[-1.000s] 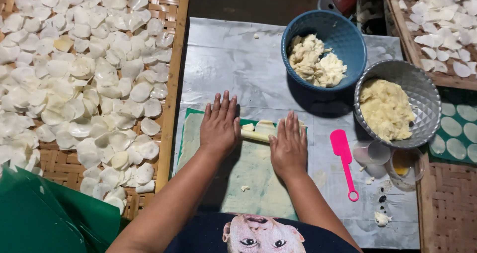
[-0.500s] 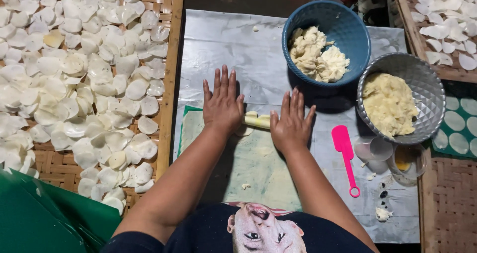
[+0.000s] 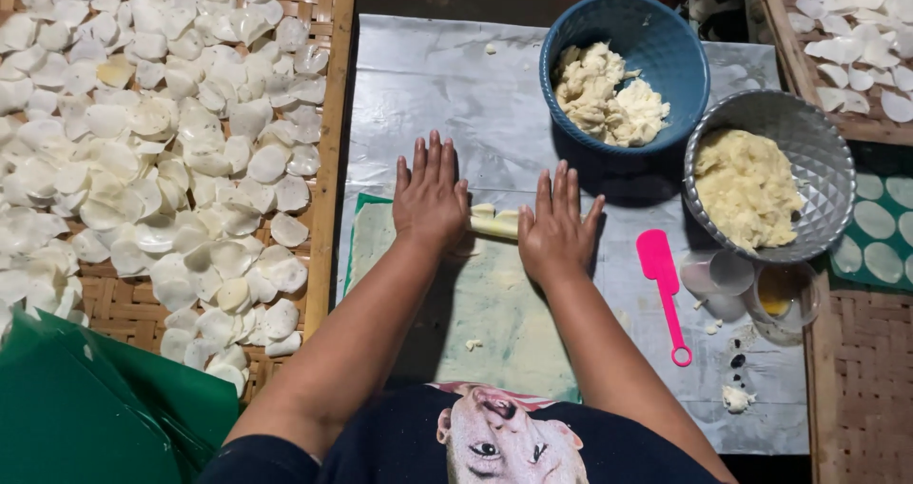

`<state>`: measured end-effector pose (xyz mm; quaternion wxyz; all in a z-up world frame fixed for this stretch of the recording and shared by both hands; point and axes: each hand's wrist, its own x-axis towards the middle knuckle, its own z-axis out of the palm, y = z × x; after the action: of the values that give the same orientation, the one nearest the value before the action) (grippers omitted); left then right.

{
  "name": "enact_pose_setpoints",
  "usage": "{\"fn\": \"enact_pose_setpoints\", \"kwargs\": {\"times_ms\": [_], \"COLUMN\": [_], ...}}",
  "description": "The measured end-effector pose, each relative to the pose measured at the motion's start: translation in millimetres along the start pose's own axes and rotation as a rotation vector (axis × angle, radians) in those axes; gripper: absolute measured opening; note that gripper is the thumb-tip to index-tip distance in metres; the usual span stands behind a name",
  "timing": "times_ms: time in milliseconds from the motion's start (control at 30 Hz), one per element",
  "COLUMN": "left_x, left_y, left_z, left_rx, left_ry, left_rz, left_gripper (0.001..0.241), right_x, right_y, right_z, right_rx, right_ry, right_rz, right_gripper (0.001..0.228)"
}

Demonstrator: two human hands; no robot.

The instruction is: Rolling out thin layers of dough on a work surface using a small rolling pin and spatula

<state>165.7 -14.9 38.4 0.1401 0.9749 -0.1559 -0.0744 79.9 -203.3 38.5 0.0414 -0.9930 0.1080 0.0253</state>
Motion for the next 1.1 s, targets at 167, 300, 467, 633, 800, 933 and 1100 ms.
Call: {"fn": "enact_pose_setpoints", "kwargs": {"times_ms": [167,300,467,633,800,933,1100], "left_x": [-16.7,-75.9,-123.7,-140.5,-142.8,-151.8,-155.7], "left_y": [0.4,2.8,-5.5,-25.2,-35.7,-50.9,-38.2], "left_z": [-7.7,-18.0,-8.6,9.3,-2.8,7.5,5.4], "left_rx": [0.005,0.020,0.014,-0.102,0.110,0.072,-0.037], "left_ry": [-0.003,0.031,0.019,0.432,0.572,0.609,0.449], "left_rz": [-0.003,0.048,0.088,0.229,0.270,0.291,0.160], "left_gripper": [0.073,0.071,0.069,0.040,0.019,0.025,0.057], "right_x": [-10.7,-59.9,-108.4,-117.3,-95.2,-91.5,-86.5], "right_y": [-5.4,-6.6,6.0,12.1,14.4,-1.2,-19.0], "right_z": [-7.8,-11.7,-3.6,-2.6,0.0,-1.6,6.5], "right_rx": [0.026,0.087,0.173,0.310,0.330,0.378,0.096], "right_ry": [0.025,0.030,-0.024,0.199,0.332,0.294,0.189], "right_rz": [-0.008,-0.105,-0.198,-0.309,-0.475,-0.539,-0.448], "right_gripper": [0.069,0.071,0.068,0.056,0.043,0.044,0.070]}}
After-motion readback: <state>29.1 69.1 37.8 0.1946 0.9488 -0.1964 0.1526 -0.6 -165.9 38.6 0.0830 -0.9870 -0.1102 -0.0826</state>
